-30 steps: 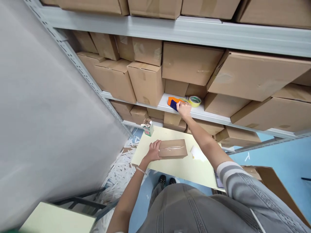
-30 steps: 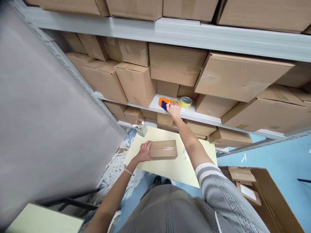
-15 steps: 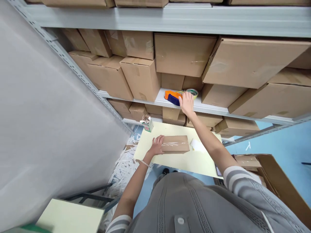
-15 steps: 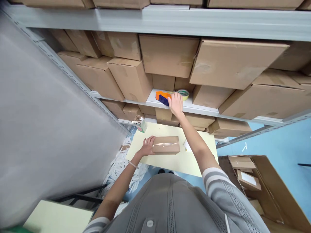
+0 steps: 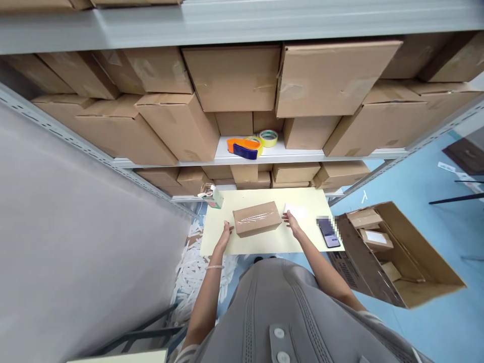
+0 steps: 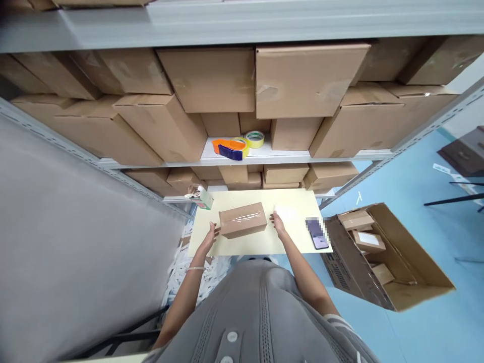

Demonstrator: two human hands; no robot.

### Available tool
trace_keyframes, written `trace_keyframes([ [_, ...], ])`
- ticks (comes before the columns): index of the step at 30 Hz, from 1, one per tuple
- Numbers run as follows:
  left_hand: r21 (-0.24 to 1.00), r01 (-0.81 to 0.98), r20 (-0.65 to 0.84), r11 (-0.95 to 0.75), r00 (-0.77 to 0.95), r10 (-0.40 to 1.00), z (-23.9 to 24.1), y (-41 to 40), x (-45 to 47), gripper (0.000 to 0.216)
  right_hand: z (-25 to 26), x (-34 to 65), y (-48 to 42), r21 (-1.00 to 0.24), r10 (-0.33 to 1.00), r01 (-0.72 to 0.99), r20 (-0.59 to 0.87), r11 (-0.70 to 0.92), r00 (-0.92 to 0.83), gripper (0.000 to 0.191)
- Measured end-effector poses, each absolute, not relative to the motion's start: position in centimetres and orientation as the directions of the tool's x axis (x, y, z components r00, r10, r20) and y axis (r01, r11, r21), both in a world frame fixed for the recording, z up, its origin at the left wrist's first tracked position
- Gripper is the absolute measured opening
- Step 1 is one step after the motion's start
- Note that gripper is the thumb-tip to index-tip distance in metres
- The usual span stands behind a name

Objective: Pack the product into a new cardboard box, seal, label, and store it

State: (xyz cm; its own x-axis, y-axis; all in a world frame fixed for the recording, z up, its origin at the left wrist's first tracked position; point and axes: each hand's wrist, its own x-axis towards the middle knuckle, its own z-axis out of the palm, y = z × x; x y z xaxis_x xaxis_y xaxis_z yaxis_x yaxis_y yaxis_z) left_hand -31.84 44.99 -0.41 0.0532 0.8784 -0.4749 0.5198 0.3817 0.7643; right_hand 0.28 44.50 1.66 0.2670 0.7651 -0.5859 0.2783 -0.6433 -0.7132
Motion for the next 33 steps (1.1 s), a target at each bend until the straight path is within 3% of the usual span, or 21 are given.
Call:
trace_keyframes([
  [3, 0.710, 0.411, -0.641, 0.572, 0.039, 0.767, 0.2, 44.5, -30.6, 0.085, 1.0, -0.8, 44.0, -0.767, 0.782, 0.168, -0.581, -0.619, 0.226, 0.065],
  [6, 0.743, 0.277, -0.638, 0.610, 0.015, 0.770, 1.1, 44.1, -29.2, 0.085, 0.9, -1.3, 44.3, -0.833, 0.822, 0.078, -0.518, -0.548, 0.238, 0.064],
  [11, 0.878, -0.046, -0.478, 0.477, -0.040, 0.877, 2.2, 43.3, -28.0, 0.077, 1.6, -1.1, 44.4, -0.957, 0.921, -0.067, -0.290, -0.283, 0.258, 0.068],
  [17, 0.880, -0.330, -0.402, 0.341, -0.138, 0.905, 3.9, 42.7, -29.0, 0.075, 5.4, -0.5, 44.0, -0.990, 0.980, -0.142, -0.041, -0.014, 0.194, 0.062],
  [24, 0.939, -0.311, -0.208, 0.149, -0.165, 0.964, 6.1, 43.3, -30.0, 0.076, 7.9, 0.0, 43.8, -0.988, 0.979, -0.138, 0.042, 0.070, 0.198, 0.054],
  [33, 0.960, -0.201, -0.227, 0.194, -0.160, 0.961, 5.0, 43.1, -29.4, 0.072, 4.3, 0.2, 42.8, -0.987, 0.969, -0.149, -0.086, -0.052, 0.232, 0.063],
])
